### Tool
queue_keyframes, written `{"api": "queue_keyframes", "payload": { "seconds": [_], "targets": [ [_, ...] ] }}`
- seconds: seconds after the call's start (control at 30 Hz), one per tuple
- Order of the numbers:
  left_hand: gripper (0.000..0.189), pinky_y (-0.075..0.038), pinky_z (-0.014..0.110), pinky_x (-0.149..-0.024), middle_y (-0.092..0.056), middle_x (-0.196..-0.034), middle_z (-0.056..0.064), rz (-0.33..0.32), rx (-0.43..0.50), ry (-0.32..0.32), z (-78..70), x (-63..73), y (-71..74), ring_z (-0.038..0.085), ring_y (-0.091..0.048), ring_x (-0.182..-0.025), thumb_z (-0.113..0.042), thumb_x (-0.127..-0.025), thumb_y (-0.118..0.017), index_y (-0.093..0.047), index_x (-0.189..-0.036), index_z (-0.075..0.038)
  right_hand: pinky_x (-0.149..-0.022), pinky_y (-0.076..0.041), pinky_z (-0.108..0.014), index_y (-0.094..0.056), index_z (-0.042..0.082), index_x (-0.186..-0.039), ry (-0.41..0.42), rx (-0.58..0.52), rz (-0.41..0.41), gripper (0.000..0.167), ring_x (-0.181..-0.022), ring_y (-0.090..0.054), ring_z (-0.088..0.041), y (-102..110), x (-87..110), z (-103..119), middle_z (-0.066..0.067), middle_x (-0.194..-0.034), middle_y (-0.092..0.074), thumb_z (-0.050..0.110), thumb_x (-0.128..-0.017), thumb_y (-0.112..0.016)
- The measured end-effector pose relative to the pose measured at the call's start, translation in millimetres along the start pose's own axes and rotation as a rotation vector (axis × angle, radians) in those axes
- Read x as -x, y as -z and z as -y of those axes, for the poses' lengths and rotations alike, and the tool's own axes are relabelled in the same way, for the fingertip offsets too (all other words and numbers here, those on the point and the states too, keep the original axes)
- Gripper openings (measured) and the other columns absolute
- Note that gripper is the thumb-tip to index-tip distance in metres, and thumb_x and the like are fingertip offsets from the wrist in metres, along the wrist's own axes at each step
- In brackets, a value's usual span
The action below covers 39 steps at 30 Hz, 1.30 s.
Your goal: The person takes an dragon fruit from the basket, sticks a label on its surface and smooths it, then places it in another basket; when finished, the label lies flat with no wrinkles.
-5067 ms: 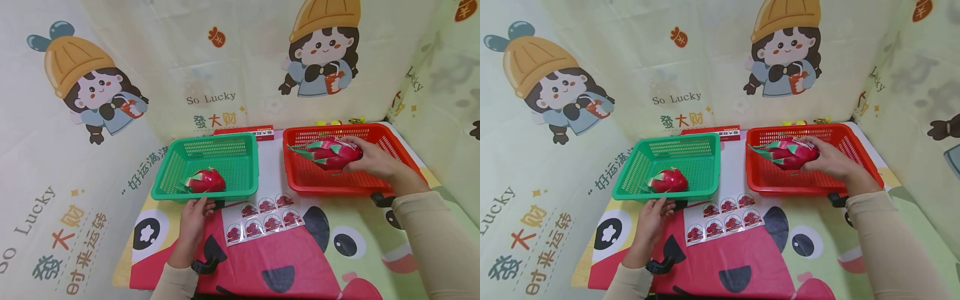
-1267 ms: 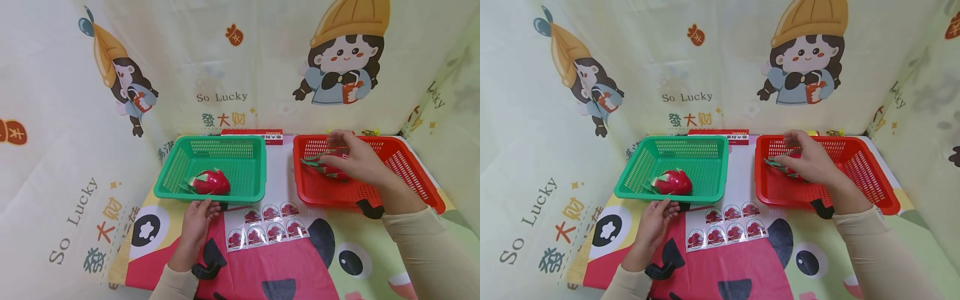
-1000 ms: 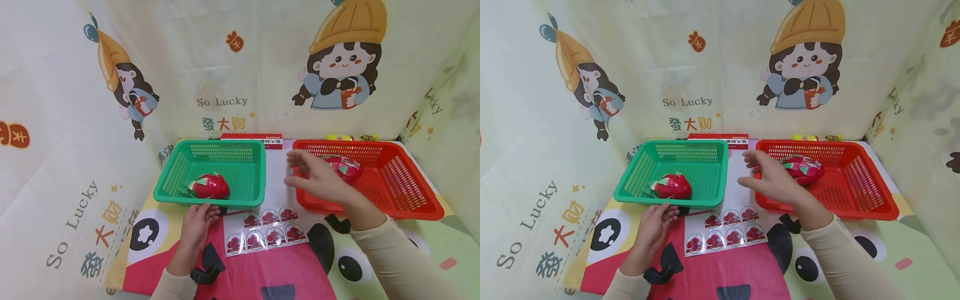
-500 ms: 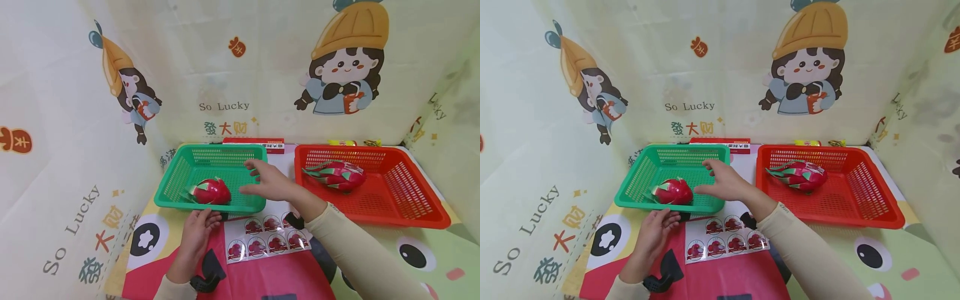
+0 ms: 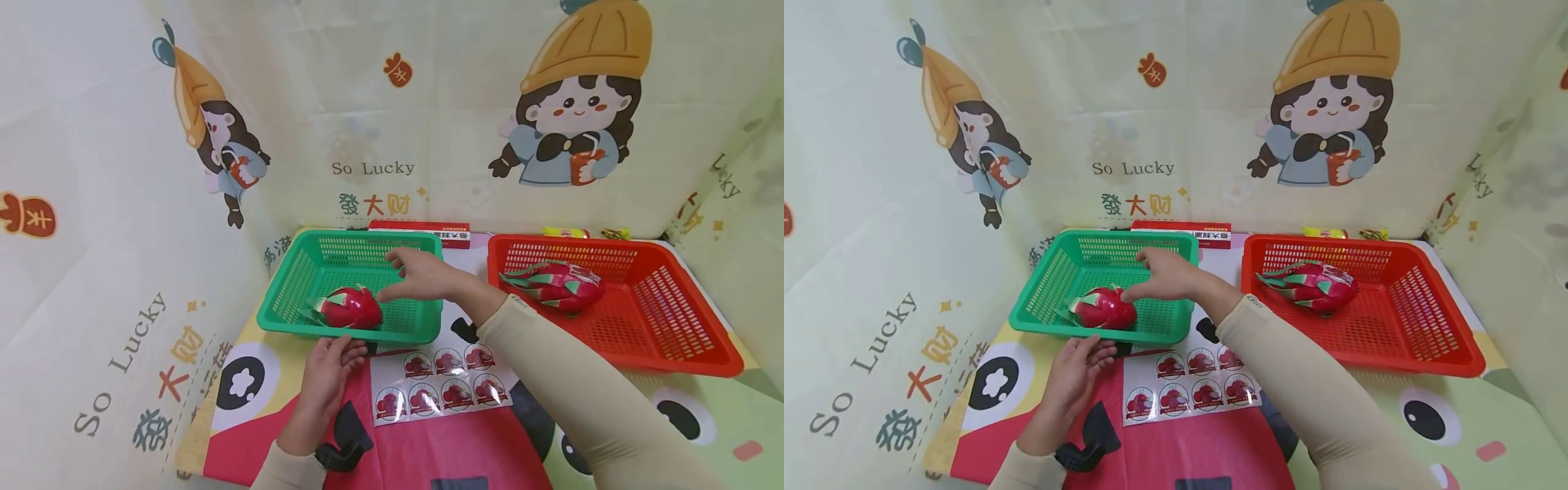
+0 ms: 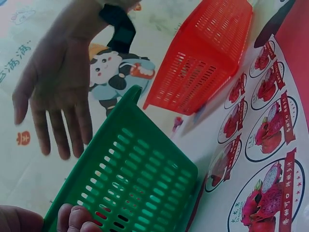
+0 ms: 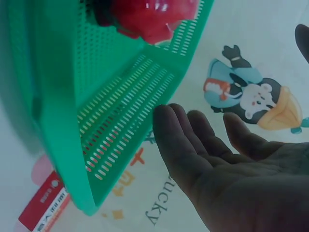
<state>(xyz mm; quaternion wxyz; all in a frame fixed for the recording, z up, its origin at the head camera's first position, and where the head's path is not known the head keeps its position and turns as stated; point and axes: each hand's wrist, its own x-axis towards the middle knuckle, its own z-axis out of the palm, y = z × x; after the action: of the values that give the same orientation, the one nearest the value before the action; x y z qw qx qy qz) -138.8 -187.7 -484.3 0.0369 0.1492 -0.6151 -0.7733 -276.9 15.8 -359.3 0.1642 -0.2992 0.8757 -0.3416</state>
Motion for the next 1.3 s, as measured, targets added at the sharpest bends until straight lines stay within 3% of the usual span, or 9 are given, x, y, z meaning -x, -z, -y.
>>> {"api": "queue_keyframes", "payload": {
  "seconds": [0.33, 0.7, 1.0, 1.3],
  "targets": [
    [0.035, -0.060, 0.028, -0.086, -0.068, -0.118, 0.022, 0.020, 0.020, 0.001, -1.6, -1.7, 0.3, 0.019, -0.072, -0.094, -0.024, -0.107, -0.059, -0.044, -0.127, 0.000, -0.098, -0.058, -0.044, -0.045, 0.008, -0.152, -0.046, 0.072, 0.143, 0.091, -0.131, -0.055, -0.030, -16, -40.5, 1, -0.016, -0.147, -0.057, 0.046, -0.080, -0.085],
    [0.030, -0.061, 0.029, -0.083, -0.070, -0.113, 0.020, 0.036, 0.038, -0.019, 0.6, -1.8, 0.9, 0.019, -0.072, -0.092, -0.021, -0.107, -0.057, -0.045, -0.122, 0.002, -0.112, -0.048, -0.048, -0.036, 0.004, -0.158, -0.042, 0.143, 0.243, 0.096, -0.137, -0.048, -0.030, -42, -76.7, 5, -0.015, -0.154, -0.049, 0.047, -0.085, -0.082],
    [0.033, -0.060, 0.028, -0.085, -0.070, -0.119, 0.024, 0.023, 0.012, 0.004, 0.5, -0.6, -0.1, 0.021, -0.072, -0.096, -0.024, -0.107, -0.059, -0.046, -0.124, 0.001, -0.098, -0.057, -0.041, -0.040, 0.004, -0.152, -0.066, 0.151, 0.283, 0.095, -0.122, -0.054, -0.026, -61, -87.8, 6, -0.010, -0.135, -0.058, 0.040, -0.079, -0.089],
    [0.034, -0.060, 0.028, -0.086, -0.069, -0.118, 0.022, 0.034, 0.009, 0.006, -1.4, -0.4, 0.5, 0.020, -0.072, -0.096, -0.024, -0.107, -0.058, -0.045, -0.126, 0.001, -0.079, -0.059, -0.033, -0.052, 0.012, -0.123, -0.094, 0.108, 0.286, 0.066, -0.100, -0.061, -0.020, -79, -95.2, 4, -0.004, -0.110, -0.061, 0.044, -0.079, -0.088]
  ]
}}
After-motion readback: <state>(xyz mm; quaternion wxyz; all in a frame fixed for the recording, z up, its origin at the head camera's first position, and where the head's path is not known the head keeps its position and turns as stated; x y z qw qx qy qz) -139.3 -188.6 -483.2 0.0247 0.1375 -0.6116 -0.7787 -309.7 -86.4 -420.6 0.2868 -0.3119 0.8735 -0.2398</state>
